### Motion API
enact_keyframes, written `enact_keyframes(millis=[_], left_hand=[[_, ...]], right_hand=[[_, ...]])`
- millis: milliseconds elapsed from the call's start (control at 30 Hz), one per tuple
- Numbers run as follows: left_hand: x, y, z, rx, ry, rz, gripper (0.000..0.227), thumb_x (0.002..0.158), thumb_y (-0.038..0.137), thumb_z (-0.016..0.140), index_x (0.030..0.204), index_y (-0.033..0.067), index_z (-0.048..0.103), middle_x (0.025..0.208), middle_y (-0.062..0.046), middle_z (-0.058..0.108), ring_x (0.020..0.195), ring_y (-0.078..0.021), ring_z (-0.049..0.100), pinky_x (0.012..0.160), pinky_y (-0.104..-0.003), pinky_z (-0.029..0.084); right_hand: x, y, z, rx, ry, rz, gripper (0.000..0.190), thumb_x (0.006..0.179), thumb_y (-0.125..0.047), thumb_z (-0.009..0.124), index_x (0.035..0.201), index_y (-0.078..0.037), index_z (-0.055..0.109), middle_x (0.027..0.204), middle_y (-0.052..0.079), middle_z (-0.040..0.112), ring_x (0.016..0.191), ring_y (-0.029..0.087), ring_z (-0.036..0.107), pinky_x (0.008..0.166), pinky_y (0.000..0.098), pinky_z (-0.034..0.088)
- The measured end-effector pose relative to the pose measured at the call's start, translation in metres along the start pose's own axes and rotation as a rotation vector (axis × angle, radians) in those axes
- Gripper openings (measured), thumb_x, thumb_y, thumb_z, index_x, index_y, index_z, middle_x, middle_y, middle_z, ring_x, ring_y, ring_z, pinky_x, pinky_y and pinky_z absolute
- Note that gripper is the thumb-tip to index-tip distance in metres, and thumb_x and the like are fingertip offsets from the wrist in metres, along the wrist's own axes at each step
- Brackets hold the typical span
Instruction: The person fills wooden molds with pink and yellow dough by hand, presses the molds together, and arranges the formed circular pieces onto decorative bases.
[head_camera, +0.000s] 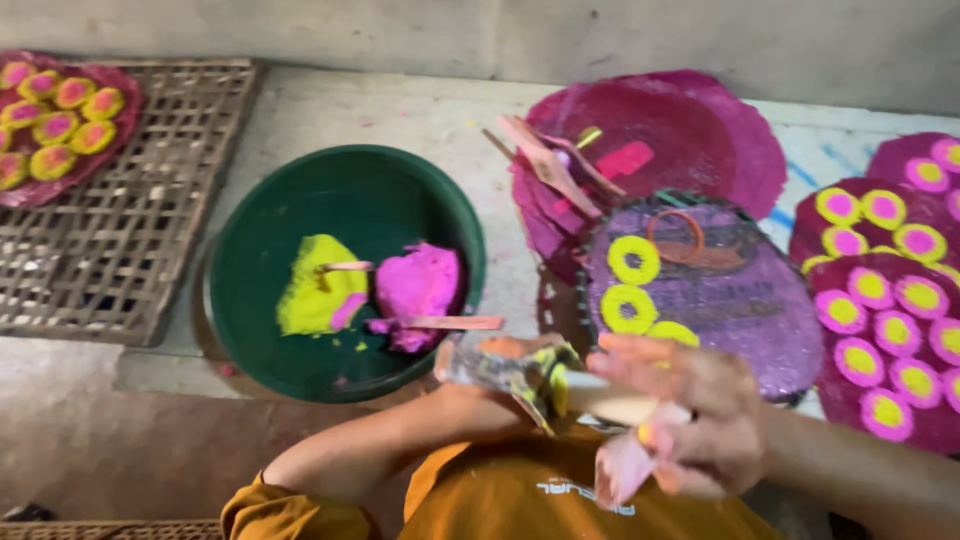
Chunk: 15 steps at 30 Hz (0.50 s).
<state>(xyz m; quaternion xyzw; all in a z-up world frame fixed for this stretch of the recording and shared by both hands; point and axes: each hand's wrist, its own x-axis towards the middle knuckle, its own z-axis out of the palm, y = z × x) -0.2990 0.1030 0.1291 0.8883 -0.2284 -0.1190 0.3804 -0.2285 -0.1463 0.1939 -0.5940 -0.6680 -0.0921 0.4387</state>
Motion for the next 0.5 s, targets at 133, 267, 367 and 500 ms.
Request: enact_keyframes(millis=[133,267,367,500], left_hand=[[0.031,0.028,0.037,-0.054,0.006,0.161,0.030,0.089,0.034,0.072,0.113,0.0158,0.067,0.108,-0.013,0.071,0.092,-0.0336,0.069,0.074,-0.042,0.054],[0.060,0.024,0.072,-0.399,-0.065,0.055,0.024,0.088,0.030,0.066,0.107,0.0153,0.066,0.100,-0.009,0.073,0.093,-0.0246,0.073,0.080,-0.036,0.058],[0.105,0.017,0.084,-0.554,-0.132,0.079,0.020,0.095,0.022,0.062,0.113,0.0149,0.067,0.107,-0.008,0.071,0.102,-0.0231,0.071,0.087,-0.036,0.056],[0.139,0.016,0.081,-0.650,-0.061,0.273,0.041,0.086,0.015,0.076,0.125,0.0091,0.065,0.121,-0.009,0.069,0.113,-0.0217,0.066,0.099,-0.037,0.053]], right_hand=[[-0.041,-0.015,-0.011,-0.040,0.002,0.006,0.077,0.083,-0.013,0.063,0.156,-0.019,0.039,0.140,0.025,0.059,0.126,0.049,0.067,0.099,0.0600,0.057],[-0.077,-0.016,-0.022,-0.132,0.086,0.136,0.082,0.084,-0.013,0.062,0.161,-0.019,0.034,0.139,0.029,0.060,0.127,0.053,0.064,0.099,0.0509,0.061],[-0.120,-0.005,-0.044,-0.047,0.160,0.336,0.083,0.083,-0.022,0.067,0.160,-0.016,0.035,0.138,0.024,0.060,0.117,0.042,0.062,0.093,0.0459,0.055],[-0.202,0.021,-0.094,0.447,0.097,1.103,0.094,0.073,-0.040,0.075,0.156,-0.010,0.039,0.129,0.016,0.063,0.092,0.025,0.057,0.070,0.0339,0.046]])
